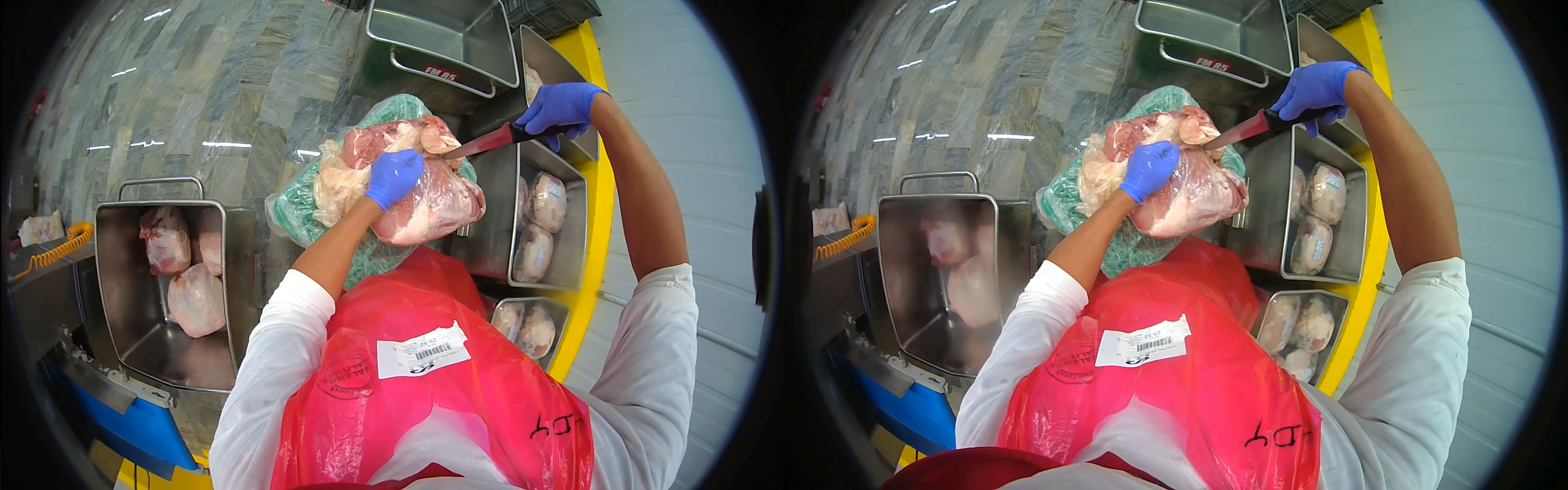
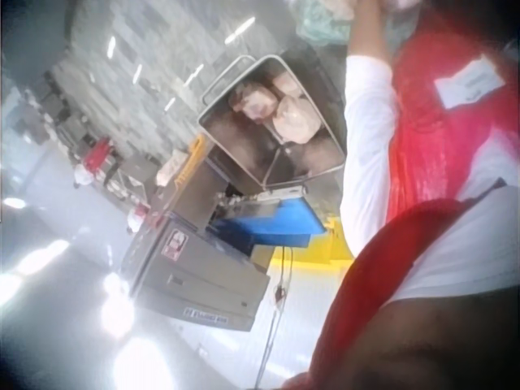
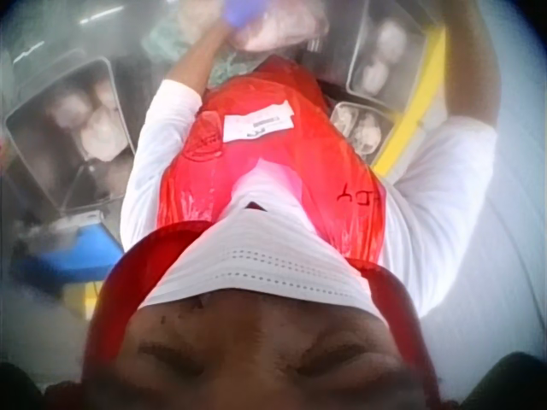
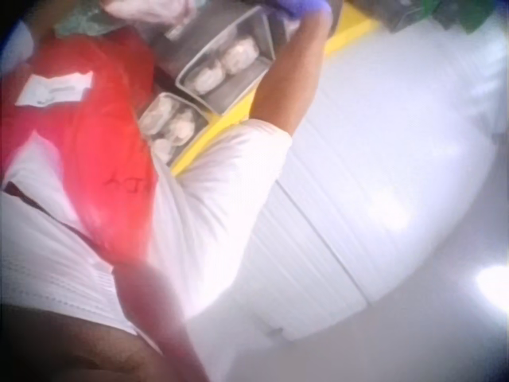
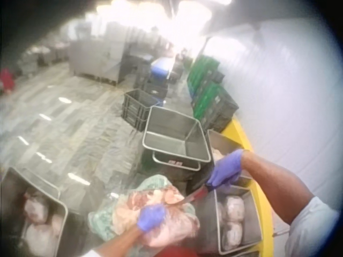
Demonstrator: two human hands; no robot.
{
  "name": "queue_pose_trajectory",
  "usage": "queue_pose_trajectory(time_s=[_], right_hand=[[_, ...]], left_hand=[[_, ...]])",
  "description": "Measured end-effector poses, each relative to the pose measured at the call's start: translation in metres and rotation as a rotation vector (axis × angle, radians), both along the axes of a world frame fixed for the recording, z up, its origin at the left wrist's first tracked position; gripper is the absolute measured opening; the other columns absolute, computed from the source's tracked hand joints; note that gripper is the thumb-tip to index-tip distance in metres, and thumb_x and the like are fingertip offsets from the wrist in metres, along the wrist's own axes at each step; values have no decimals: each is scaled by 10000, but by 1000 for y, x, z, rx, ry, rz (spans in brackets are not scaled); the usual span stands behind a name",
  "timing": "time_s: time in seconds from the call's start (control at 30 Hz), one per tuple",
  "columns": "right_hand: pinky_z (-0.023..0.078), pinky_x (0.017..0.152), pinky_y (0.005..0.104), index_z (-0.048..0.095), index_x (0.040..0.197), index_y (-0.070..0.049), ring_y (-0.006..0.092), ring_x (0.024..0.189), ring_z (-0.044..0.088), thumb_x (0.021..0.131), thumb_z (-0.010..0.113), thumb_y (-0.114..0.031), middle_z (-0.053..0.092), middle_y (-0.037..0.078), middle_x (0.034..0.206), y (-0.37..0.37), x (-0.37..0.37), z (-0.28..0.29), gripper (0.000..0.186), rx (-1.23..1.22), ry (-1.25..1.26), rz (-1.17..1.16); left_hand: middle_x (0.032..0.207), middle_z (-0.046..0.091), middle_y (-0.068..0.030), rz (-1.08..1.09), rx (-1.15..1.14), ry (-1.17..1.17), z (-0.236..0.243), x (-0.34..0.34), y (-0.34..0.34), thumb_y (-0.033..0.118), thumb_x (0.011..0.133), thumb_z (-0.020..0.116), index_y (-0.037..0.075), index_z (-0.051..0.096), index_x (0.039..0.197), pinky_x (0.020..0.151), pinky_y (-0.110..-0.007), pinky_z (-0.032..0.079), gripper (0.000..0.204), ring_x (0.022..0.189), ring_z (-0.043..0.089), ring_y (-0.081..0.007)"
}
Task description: The person removes a large piece of raw meat from a plastic bag, places it on a green cutting board, and uses a knife to trim fat and connective tissue from the meat. The trimmed pieces are placed into a metal bin.
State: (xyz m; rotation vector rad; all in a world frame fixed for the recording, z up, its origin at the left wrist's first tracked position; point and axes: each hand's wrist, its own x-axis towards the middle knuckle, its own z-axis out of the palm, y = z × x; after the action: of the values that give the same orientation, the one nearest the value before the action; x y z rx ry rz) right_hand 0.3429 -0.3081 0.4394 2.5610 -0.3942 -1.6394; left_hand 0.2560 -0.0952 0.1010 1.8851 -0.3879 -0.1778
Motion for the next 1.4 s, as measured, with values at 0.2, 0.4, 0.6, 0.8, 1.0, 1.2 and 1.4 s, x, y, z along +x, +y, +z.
queue_pose_trajectory(time_s=[0.2,0.4,0.6,0.8,1.0,1.2,1.4], right_hand=[[471,487,263,716,1320,-195,93,549,591,939,676,-304,705,18,745,-56,-39,-18,397,148,-93,-156],[552,685,343,665,1382,-192,152,676,701,975,677,-225,741,91,840,-98,-209,-105,409,524,-625,-277],[525,684,464,586,1454,-278,383,730,636,962,675,-263,635,174,822,-1,-342,-158,500,200,-1069,-155],[491,578,445,553,1487,-311,308,623,589,970,672,-254,543,99,778,49,-373,-199,533,132,-1239,-250],[490,581,449,544,1492,-318,310,639,601,975,663,-237,555,94,802,65,-365,-208,536,71,-1287,-241],[505,575,457,578,1457,-328,316,627,617,968,663,-247,569,104,803,72,-355,-157,503,-8,-1157,-175],[510,581,466,534,1492,-321,329,626,617,966,659,-249,567,107,789,62,-349,-162,546,-49,-1135,-94]], left_hand=[[714,620,-211,76,-291,46,-15,13,0,224,967,617,0,614,783,631,-449,465,289,632,599,-350],[640,493,-157,128,-363,119,-40,25,5,228,980,632,-14,560,735,591,-413,417,352,576,448,-189],[771,620,-174,101,149,48,-8,0,16,307,970,655,3,612,893,706,-454,490,317,723,615,-286],[1181,623,-298,260,494,-635,29,-15,12,334,916,685,-39,513,1370,1019,-530,438,613,1123,584,-467],[1315,583,-309,52,596,-233,15,0,-6,305,961,594,-25,472,1401,1002,-531,463,563,1186,585,-459],[1099,670,-335,22,465,58,21,-11,-4,332,1032,470,-3,556,1219,860,-573,523,393,1000,675,-483],[978,697,-324,-89,480,104,43,-28,2,402,1044,462,-8,616,1069,848,-581,522,439,948,681,-492]])
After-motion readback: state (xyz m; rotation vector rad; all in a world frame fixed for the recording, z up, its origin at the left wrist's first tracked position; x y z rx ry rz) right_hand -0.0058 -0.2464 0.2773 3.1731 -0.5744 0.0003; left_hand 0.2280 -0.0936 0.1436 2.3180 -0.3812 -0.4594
